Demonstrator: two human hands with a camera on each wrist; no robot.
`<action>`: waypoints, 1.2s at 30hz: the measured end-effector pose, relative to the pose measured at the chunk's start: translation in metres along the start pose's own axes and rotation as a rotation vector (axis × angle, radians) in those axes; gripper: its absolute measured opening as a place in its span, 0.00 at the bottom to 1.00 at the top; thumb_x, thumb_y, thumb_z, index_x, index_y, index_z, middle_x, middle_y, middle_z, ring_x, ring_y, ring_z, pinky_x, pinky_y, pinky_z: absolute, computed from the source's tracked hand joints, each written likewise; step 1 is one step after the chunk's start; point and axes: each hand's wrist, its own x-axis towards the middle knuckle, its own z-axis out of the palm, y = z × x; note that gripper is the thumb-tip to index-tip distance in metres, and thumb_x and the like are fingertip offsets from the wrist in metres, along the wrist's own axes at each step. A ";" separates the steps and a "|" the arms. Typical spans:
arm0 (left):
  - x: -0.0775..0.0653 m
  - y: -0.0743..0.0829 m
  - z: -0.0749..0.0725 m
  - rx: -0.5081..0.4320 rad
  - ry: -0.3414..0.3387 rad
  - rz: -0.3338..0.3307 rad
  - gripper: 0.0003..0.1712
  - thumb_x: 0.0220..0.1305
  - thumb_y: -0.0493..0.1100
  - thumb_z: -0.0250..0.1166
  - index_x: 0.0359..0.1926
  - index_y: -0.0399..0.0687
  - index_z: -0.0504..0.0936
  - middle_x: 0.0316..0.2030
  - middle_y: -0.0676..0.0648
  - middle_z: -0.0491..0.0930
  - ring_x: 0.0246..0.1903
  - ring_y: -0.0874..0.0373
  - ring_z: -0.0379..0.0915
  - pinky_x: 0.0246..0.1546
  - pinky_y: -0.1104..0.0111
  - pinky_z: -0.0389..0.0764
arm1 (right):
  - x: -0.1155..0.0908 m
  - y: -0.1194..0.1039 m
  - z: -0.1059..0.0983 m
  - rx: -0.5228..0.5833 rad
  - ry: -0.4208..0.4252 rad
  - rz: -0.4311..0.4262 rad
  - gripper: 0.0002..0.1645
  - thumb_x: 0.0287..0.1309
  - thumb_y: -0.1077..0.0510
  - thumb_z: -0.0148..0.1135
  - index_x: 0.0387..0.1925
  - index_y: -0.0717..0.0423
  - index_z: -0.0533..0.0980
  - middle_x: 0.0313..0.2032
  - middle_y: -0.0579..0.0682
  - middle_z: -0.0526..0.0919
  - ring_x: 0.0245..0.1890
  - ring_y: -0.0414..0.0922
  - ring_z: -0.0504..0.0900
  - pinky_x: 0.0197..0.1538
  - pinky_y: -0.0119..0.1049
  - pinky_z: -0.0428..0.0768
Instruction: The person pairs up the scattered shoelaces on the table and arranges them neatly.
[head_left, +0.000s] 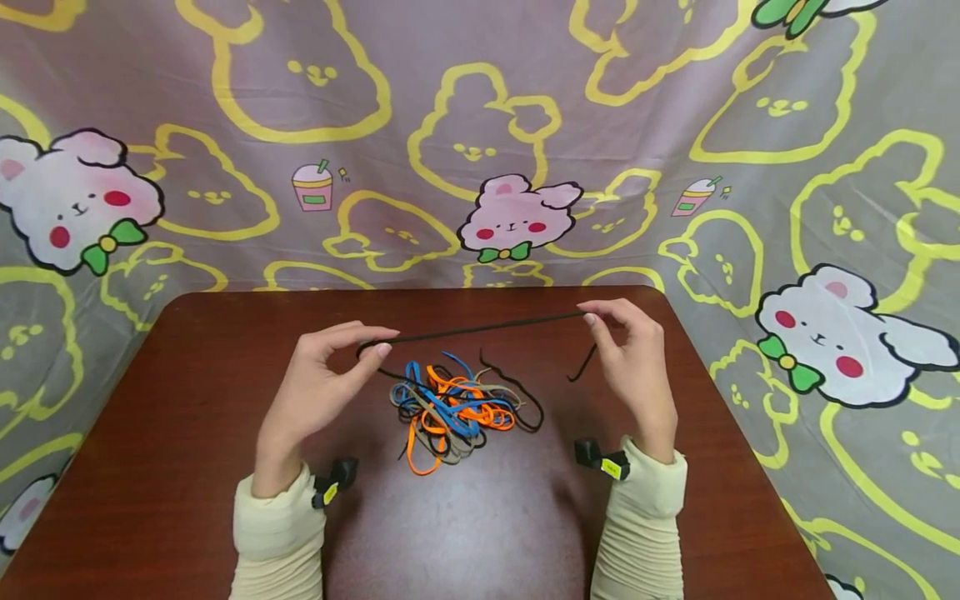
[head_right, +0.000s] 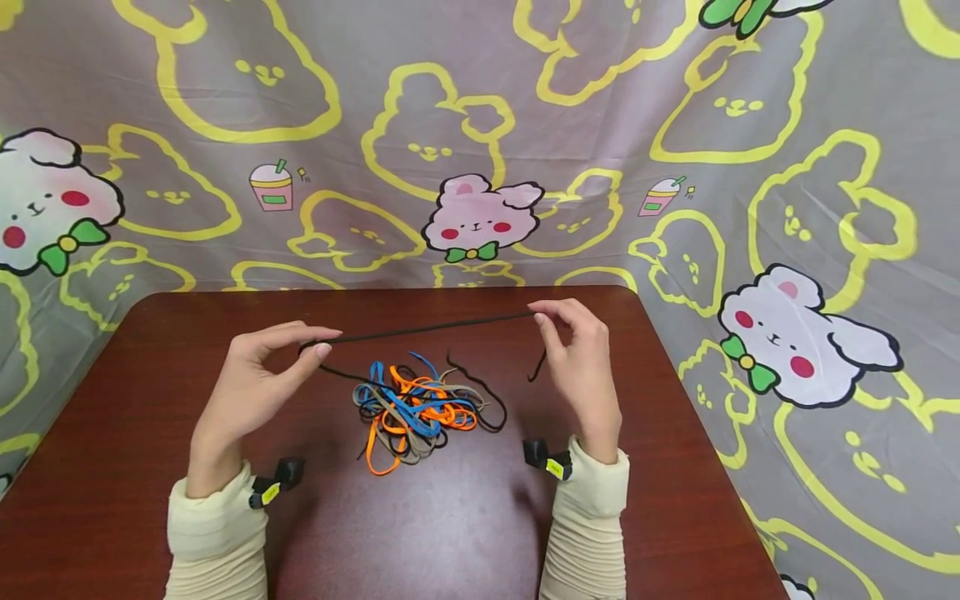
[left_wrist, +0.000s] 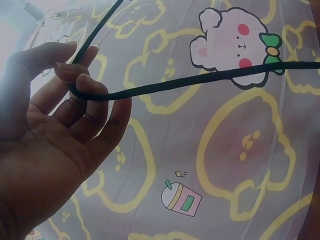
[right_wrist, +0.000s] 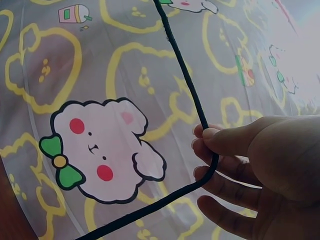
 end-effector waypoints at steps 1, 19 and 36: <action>0.000 0.000 -0.001 0.000 0.005 0.006 0.12 0.67 0.32 0.66 0.49 0.45 0.88 0.28 0.52 0.75 0.32 0.62 0.69 0.33 0.71 0.68 | 0.000 0.000 -0.001 -0.001 0.003 0.004 0.10 0.67 0.65 0.64 0.47 0.57 0.85 0.40 0.51 0.87 0.41 0.40 0.80 0.47 0.28 0.74; -0.002 0.006 -0.005 -0.056 0.156 0.095 0.14 0.60 0.25 0.68 0.44 0.40 0.89 0.24 0.50 0.70 0.29 0.62 0.66 0.32 0.74 0.66 | -0.001 0.007 -0.008 0.020 0.126 0.075 0.07 0.67 0.61 0.66 0.42 0.58 0.86 0.35 0.52 0.86 0.34 0.34 0.77 0.42 0.29 0.73; -0.005 0.006 -0.012 -0.043 0.228 0.082 0.13 0.58 0.23 0.69 0.43 0.35 0.88 0.26 0.53 0.73 0.27 0.63 0.62 0.30 0.72 0.63 | -0.003 0.011 -0.015 0.029 0.180 0.132 0.08 0.68 0.60 0.65 0.43 0.59 0.86 0.36 0.53 0.86 0.34 0.34 0.77 0.43 0.25 0.73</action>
